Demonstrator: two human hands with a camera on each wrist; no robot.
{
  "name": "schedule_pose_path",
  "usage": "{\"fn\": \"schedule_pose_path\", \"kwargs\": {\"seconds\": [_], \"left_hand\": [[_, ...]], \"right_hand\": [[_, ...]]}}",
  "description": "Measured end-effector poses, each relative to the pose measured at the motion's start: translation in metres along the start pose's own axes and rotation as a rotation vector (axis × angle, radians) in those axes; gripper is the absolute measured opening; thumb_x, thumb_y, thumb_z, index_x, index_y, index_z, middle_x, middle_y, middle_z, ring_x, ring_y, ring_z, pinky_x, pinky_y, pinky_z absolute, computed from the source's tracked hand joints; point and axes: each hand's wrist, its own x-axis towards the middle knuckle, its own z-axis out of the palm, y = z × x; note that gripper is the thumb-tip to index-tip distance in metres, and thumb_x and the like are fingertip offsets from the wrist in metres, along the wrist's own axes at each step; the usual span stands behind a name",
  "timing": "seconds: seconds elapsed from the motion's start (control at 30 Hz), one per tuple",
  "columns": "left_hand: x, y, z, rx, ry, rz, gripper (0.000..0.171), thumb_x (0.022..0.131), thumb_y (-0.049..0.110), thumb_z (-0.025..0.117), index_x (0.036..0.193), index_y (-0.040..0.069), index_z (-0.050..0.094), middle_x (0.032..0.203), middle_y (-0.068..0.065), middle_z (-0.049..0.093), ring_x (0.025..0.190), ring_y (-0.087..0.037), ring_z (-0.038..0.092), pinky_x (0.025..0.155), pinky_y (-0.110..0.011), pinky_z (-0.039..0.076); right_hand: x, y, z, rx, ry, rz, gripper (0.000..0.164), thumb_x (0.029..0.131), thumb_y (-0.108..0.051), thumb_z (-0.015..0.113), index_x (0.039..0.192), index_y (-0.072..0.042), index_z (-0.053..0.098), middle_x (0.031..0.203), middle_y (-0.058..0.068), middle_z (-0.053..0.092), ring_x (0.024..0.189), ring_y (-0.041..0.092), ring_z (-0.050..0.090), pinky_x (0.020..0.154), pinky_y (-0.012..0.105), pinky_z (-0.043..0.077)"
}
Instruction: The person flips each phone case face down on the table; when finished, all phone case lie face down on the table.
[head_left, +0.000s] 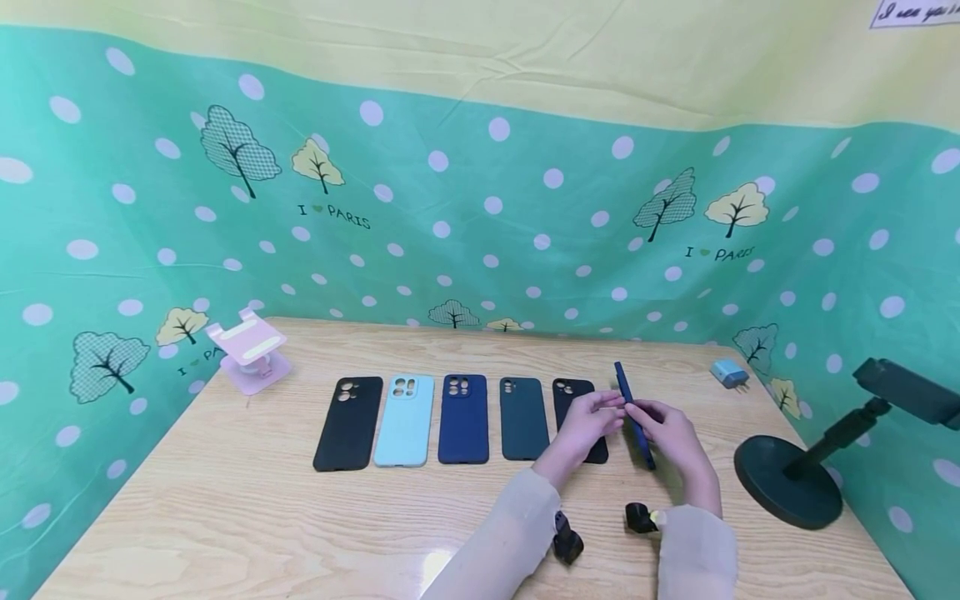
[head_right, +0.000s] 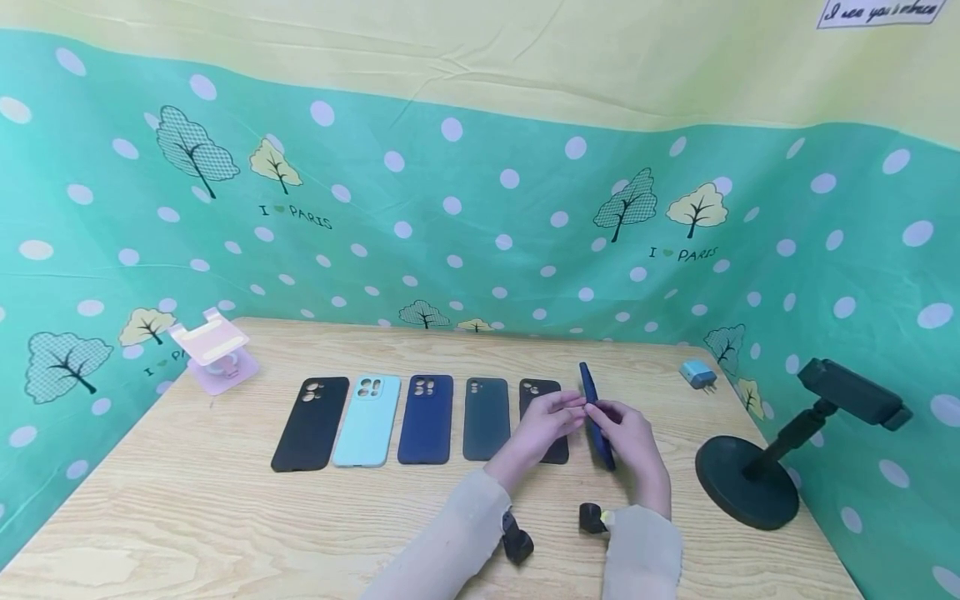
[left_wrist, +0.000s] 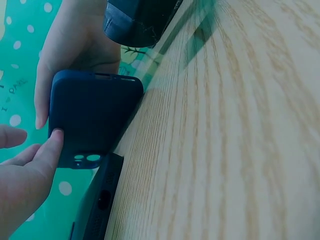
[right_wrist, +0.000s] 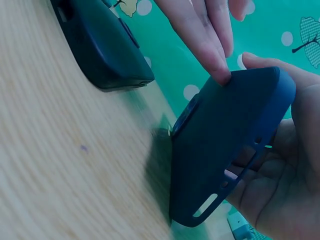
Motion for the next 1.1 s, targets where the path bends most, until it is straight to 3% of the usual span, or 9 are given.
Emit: {"fn": "schedule_pose_path", "kwargs": {"seconds": [0.1, 0.2, 0.3, 0.37, 0.5, 0.7, 0.83, 0.97, 1.1], "left_hand": [[-0.001, 0.001, 0.0, 0.002, -0.009, 0.001, 0.04, 0.095, -0.002, 0.048, 0.135, -0.009, 0.049, 0.134, -0.023, 0.058, 0.114, -0.021, 0.063, 0.098, -0.03, 0.053], [-0.001, 0.0, 0.0, 0.013, -0.017, -0.003, 0.04, 0.096, -0.002, 0.047, 0.135, -0.008, 0.049, 0.133, -0.021, 0.059, 0.116, -0.024, 0.063, 0.099, -0.031, 0.053], [-0.001, 0.0, 0.002, 0.02, -0.022, -0.013, 0.04, 0.096, -0.003, 0.046, 0.135, -0.008, 0.049, 0.133, -0.02, 0.059, 0.118, -0.026, 0.062, 0.102, -0.034, 0.051], [-0.002, -0.001, 0.003, 0.022, -0.021, -0.02, 0.039, 0.096, -0.004, 0.046, 0.135, -0.009, 0.049, 0.132, -0.022, 0.059, 0.118, -0.028, 0.061, 0.104, -0.037, 0.05], [-0.003, -0.001, 0.005, 0.045, -0.019, -0.046, 0.039, 0.097, -0.004, 0.044, 0.134, -0.012, 0.047, 0.13, -0.025, 0.058, 0.119, -0.032, 0.06, 0.105, -0.043, 0.049], [-0.005, -0.003, 0.007, 0.121, -0.018, -0.095, 0.041, 0.097, 0.002, 0.047, 0.135, -0.011, 0.047, 0.131, -0.023, 0.058, 0.121, -0.035, 0.058, 0.102, -0.042, 0.051], [-0.008, -0.002, 0.007, 0.158, -0.044, -0.113, 0.045, 0.096, 0.005, 0.049, 0.137, -0.013, 0.045, 0.135, -0.026, 0.054, 0.124, -0.036, 0.056, 0.104, -0.046, 0.048], [-0.01, -0.002, 0.008, 0.163, -0.062, -0.132, 0.049, 0.092, 0.003, 0.048, 0.138, -0.015, 0.042, 0.134, -0.028, 0.054, 0.127, -0.036, 0.053, 0.107, -0.048, 0.045], [-0.009, -0.003, 0.009, 0.161, -0.061, -0.152, 0.048, 0.094, 0.003, 0.048, 0.138, -0.015, 0.041, 0.136, -0.028, 0.052, 0.129, -0.035, 0.051, 0.108, -0.048, 0.044]], "right_hand": [[0.0, 0.0, 0.0, -0.02, 0.011, -0.008, 0.067, 0.098, -0.049, 0.049, 0.138, 0.005, 0.048, 0.125, 0.027, 0.059, 0.093, 0.018, 0.06, 0.074, 0.022, 0.05], [0.0, -0.001, 0.0, -0.025, 0.016, -0.022, 0.065, 0.1, -0.047, 0.046, 0.138, 0.006, 0.047, 0.129, 0.029, 0.057, 0.107, 0.035, 0.06, 0.09, 0.038, 0.052], [0.0, -0.001, -0.002, -0.011, 0.012, -0.027, 0.065, 0.101, -0.045, 0.044, 0.139, 0.009, 0.045, 0.14, 0.032, 0.047, 0.13, 0.045, 0.045, 0.109, 0.053, 0.039], [-0.001, -0.001, -0.003, 0.01, 0.007, -0.022, 0.065, 0.102, -0.043, 0.042, 0.139, 0.01, 0.043, 0.143, 0.033, 0.043, 0.135, 0.046, 0.039, 0.112, 0.056, 0.034], [-0.003, 0.0, -0.005, 0.062, 0.014, 0.002, 0.064, 0.102, -0.042, 0.042, 0.141, 0.009, 0.041, 0.142, 0.033, 0.044, 0.132, 0.044, 0.044, 0.111, 0.052, 0.037], [-0.003, 0.003, -0.007, 0.098, 0.048, 0.028, 0.062, 0.102, -0.042, 0.043, 0.141, 0.006, 0.043, 0.14, 0.031, 0.048, 0.123, 0.035, 0.054, 0.097, 0.033, 0.049], [-0.004, 0.006, -0.01, 0.109, 0.079, 0.047, 0.06, 0.102, -0.042, 0.043, 0.141, 0.004, 0.045, 0.137, 0.028, 0.052, 0.108, 0.017, 0.061, 0.089, 0.021, 0.049], [-0.005, 0.009, -0.013, 0.139, 0.122, 0.062, 0.055, 0.102, -0.037, 0.045, 0.139, 0.003, 0.047, 0.131, 0.026, 0.058, 0.085, -0.007, 0.055, 0.074, 0.01, 0.046], [-0.006, 0.012, -0.014, 0.174, 0.138, 0.074, 0.053, 0.103, -0.034, 0.044, 0.14, 0.004, 0.046, 0.133, 0.026, 0.057, 0.079, -0.014, 0.052, 0.071, 0.007, 0.047]]}}
